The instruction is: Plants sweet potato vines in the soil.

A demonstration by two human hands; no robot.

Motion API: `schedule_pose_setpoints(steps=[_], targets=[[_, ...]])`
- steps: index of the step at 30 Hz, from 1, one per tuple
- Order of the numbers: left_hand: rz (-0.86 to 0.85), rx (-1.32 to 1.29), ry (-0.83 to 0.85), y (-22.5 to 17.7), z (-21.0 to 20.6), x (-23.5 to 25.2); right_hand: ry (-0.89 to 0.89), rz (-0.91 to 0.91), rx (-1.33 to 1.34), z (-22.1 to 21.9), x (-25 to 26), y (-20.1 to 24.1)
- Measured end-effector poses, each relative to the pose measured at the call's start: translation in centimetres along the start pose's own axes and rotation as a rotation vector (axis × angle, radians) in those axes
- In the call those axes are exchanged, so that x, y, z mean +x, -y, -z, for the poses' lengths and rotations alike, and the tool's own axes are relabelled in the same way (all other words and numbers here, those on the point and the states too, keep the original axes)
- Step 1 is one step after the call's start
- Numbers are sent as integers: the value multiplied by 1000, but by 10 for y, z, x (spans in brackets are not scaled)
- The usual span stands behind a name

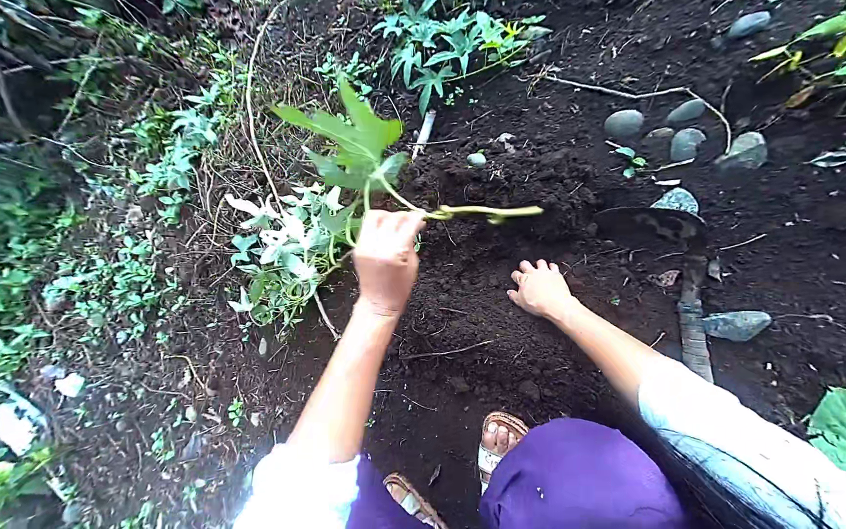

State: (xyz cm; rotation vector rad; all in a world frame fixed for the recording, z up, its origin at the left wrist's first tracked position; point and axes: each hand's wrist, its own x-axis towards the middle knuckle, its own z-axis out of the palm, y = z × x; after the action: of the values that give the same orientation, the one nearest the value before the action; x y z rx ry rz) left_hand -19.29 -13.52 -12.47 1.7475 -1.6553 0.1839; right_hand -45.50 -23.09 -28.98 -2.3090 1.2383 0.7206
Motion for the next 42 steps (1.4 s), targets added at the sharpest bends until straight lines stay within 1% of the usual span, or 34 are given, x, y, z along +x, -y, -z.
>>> schedule_pose_setpoints(steps=[3, 5, 8, 10, 12, 14, 16, 18, 20, 21, 24, 26, 27, 28, 30, 31, 33, 35, 39, 42], targets=[[-110, -20, 118, -23, -76, -27, 74, -61, -26, 9, -24, -2], [-136, -40, 244, -36, -121, -45, 75, -110, -16, 15, -44, -7], [-79, -36, 554, -56, -164, -67, 25, -148, -6, 12, -76, -24], [-34, -54, 720, -60, -181, -76, -18, -123, -29, 6, -89, -31], [52, -135, 808, -56, -181, -66, -52, -77, -7, 6, -92, -30], [128, -229, 840, -49, -171, -43, -104, 18, 82, 7, -86, -18], [185, -318, 867, -41, -158, -20, -113, 135, 207, 8, -68, 3], [205, -368, 850, -37, -147, -1, -74, 200, 325, 7, -36, 28], [204, -367, 836, -36, -140, 9, -32, 217, 354, -3, -8, 48], [190, -352, 833, -35, -141, 8, -1, 204, 327, -9, -3, 55], [184, -327, 860, -33, -151, -14, 105, 141, 209, -5, -22, 66], [215, -311, 850, -36, -158, -29, 164, 132, 181, 8, -42, 58], [232, -302, 843, -36, -161, -34, 164, 135, 176, 15, -47, 52], [241, -289, 836, -36, -162, -37, 117, 143, 179, 17, -47, 45], [246, -268, 862, -39, -162, -41, -53, 188, 165, 9, -33, 32], [248, -263, 878, -41, -162, -40, -99, 202, 127, 3, -20, 28], [261, -262, 880, -44, -159, -34, -92, 206, 41, -6, 3, 22], [279, -265, 876, -41, -153, -33, -53, 188, 11, -11, 11, 17], [239, -235, 900, -35, -150, -48, -57, 100, -28, -1, -19, -19], [192, -181, 971, -46, -160, -60, -32, -12, -78, 11, -55, -39]])
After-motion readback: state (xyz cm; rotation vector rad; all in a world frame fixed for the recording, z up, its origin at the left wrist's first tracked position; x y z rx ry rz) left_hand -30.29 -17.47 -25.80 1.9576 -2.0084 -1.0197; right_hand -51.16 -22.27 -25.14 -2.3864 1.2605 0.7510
